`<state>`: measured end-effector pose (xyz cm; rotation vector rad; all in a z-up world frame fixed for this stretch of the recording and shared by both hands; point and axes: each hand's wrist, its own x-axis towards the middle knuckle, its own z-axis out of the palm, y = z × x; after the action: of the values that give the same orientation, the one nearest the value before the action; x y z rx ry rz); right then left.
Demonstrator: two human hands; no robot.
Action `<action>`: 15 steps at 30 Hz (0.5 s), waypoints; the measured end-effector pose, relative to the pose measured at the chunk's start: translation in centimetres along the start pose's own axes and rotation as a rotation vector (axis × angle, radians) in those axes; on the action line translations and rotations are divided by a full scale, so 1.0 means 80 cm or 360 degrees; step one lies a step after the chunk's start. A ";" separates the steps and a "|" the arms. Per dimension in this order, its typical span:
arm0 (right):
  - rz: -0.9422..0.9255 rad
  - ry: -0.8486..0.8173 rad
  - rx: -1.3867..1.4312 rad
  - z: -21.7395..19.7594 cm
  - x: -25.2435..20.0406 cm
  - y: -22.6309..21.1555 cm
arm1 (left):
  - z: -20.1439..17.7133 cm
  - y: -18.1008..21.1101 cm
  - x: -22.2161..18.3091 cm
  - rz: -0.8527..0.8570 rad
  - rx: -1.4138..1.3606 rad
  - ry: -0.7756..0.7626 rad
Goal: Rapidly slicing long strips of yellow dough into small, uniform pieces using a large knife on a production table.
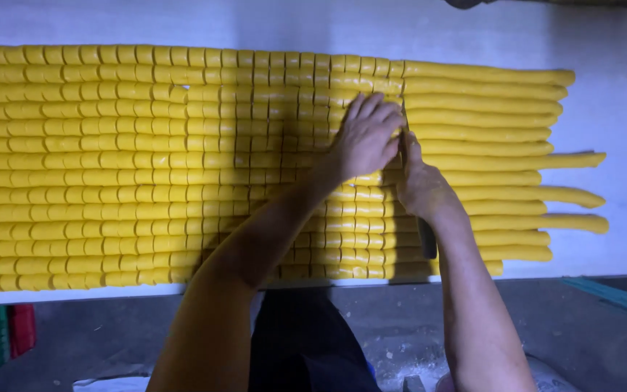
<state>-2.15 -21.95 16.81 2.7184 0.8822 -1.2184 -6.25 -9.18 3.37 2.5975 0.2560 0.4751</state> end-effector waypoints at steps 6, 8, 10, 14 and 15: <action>-0.0023 -0.0033 0.0037 0.017 -0.092 -0.013 | 0.000 0.015 -0.020 -0.0037 0.0045 -0.0007; -0.0006 -0.0042 -0.0013 0.074 -0.106 0.032 | 0.015 0.004 -0.016 -0.0020 0.0088 0.0015; 0.0003 -0.0061 -0.0065 0.112 -0.122 0.057 | 0.029 0.005 -0.026 -0.0014 0.0137 0.0032; 0.0044 -0.0038 -0.0017 0.116 -0.137 0.053 | 0.005 0.057 -0.090 0.0063 0.0094 0.0127; 0.0061 -0.0069 -0.0013 0.113 -0.138 0.052 | -0.006 0.079 -0.117 0.0127 0.0083 0.0125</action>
<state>-12.04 -33.05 17.48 2.6786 0.8250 -1.2584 -14.43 -16.92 4.23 2.6507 0.1941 0.6070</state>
